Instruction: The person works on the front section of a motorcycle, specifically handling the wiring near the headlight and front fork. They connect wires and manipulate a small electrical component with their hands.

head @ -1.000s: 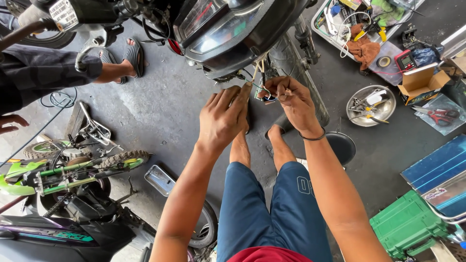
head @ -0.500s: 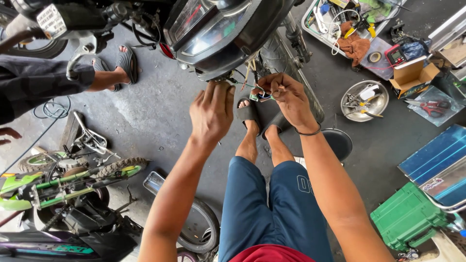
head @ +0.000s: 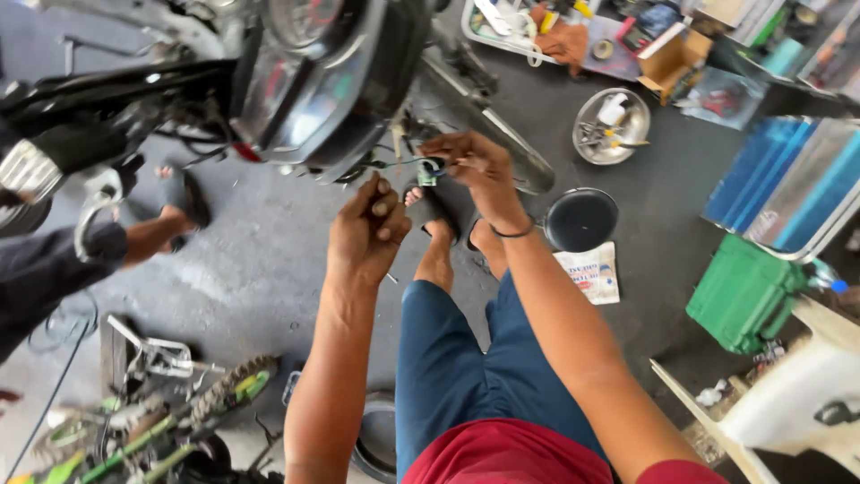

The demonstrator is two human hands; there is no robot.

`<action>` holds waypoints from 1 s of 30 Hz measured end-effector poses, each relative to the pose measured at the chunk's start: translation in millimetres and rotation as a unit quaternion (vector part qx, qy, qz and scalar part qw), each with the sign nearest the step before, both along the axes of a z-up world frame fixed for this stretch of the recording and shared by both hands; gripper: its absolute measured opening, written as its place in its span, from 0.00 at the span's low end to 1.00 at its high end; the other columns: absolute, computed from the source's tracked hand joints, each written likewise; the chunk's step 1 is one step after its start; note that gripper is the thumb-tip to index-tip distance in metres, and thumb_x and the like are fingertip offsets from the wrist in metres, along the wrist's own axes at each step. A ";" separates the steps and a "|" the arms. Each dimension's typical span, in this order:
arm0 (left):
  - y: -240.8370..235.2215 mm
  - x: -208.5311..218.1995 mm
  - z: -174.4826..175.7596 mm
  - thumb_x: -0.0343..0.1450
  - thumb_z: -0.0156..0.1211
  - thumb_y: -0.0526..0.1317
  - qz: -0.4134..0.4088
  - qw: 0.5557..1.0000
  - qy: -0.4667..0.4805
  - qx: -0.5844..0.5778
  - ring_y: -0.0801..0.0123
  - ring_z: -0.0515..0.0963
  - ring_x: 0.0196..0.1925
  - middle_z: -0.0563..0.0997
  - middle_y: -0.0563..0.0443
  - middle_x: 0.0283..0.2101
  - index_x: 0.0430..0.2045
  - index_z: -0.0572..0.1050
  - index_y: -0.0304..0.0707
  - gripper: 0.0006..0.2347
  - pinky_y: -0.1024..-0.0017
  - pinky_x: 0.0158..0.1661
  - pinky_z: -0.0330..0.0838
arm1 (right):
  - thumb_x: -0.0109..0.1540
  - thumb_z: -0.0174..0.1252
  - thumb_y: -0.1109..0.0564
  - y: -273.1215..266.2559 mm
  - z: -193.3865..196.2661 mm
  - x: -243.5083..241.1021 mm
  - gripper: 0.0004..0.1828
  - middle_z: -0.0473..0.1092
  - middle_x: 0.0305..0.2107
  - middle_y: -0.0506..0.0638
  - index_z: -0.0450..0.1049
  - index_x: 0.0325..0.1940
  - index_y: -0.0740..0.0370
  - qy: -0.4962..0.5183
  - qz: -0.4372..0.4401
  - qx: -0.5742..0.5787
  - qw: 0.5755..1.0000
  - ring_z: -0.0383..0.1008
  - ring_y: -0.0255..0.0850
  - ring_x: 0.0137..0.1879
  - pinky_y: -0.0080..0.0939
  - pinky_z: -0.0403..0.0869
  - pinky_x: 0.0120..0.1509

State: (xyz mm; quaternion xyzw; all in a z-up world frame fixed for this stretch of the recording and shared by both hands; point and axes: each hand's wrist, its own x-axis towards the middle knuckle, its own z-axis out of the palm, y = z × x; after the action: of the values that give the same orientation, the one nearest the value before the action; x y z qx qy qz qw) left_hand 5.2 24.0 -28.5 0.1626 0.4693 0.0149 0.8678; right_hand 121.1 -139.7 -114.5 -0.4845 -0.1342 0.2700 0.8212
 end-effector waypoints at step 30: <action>-35.9 -19.9 -38.8 0.79 0.69 0.34 -0.108 0.760 0.100 0.633 0.42 0.88 0.50 0.86 0.38 0.45 0.51 0.82 0.32 0.08 0.50 0.50 0.83 | 0.68 0.66 0.65 -22.6 -4.0 48.6 0.03 0.77 0.30 0.56 0.82 0.46 0.65 -0.155 0.256 -0.279 0.912 0.82 0.44 0.40 0.51 0.82 0.47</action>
State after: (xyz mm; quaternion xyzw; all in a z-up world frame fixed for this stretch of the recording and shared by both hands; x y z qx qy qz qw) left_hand -14.7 -11.9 -67.3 0.7249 0.4162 0.1980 0.5119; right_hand 169.7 -162.3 -118.5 -0.6791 -0.2986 0.4183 0.5242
